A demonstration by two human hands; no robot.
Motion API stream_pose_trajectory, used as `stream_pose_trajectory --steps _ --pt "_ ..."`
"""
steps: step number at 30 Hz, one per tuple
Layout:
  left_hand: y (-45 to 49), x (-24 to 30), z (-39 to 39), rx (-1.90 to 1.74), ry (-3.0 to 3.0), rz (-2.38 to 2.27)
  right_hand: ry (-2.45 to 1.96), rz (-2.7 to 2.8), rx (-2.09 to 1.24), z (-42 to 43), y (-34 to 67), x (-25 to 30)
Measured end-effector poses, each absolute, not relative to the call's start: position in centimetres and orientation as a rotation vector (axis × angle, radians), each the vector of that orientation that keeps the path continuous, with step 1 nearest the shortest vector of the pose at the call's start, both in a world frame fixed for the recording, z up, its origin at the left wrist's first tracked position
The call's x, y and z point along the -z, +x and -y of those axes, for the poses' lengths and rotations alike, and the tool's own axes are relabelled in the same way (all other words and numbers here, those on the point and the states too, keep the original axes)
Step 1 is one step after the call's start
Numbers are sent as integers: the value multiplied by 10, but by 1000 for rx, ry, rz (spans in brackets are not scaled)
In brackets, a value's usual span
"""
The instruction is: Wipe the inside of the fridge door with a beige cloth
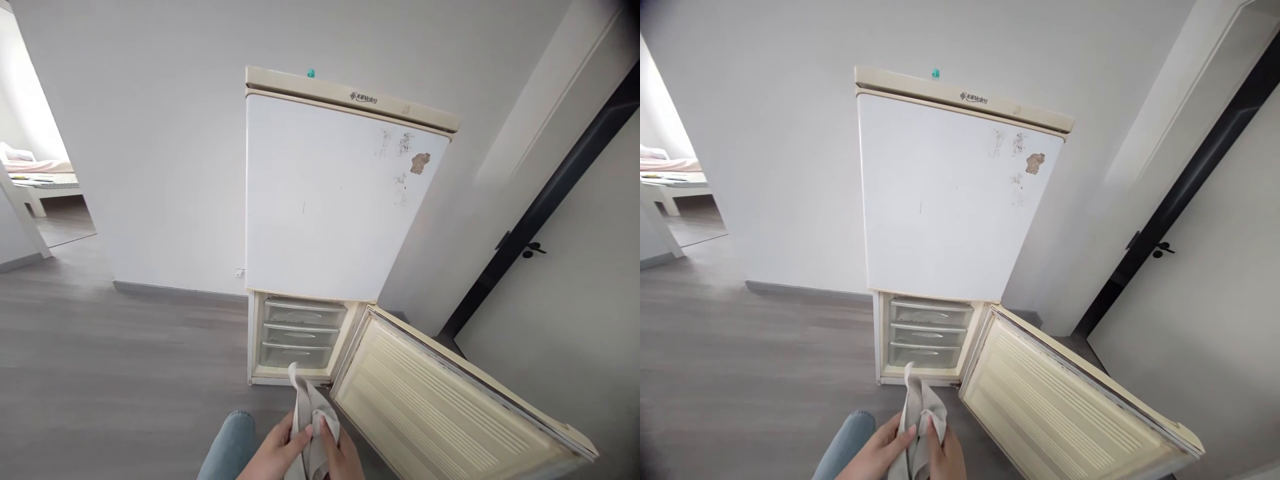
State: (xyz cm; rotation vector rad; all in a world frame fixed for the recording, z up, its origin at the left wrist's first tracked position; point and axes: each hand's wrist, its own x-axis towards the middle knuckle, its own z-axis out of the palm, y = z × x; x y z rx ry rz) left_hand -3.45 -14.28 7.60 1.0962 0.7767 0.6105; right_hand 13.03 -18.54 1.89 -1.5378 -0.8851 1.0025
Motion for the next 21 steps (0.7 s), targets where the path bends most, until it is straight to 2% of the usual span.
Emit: stream_pose_trajectory --steps 5,11,14,18,21 --pt "-31 -46 141 -688 1066 -900 -1664 1165 -635 176 136 -32" --pt "-33 -52 144 -697 1036 -859 -1668 1529 -838 182 147 -55" --pt "-35 -54 144 -713 1103 -889 -1791 1667 -715 180 151 -53" --pt "-35 -43 142 -658 1257 -894 -1827 1569 -366 174 151 -46" --pt "-29 -28 141 -664 1298 -874 -1804 1315 -454 168 141 -52"
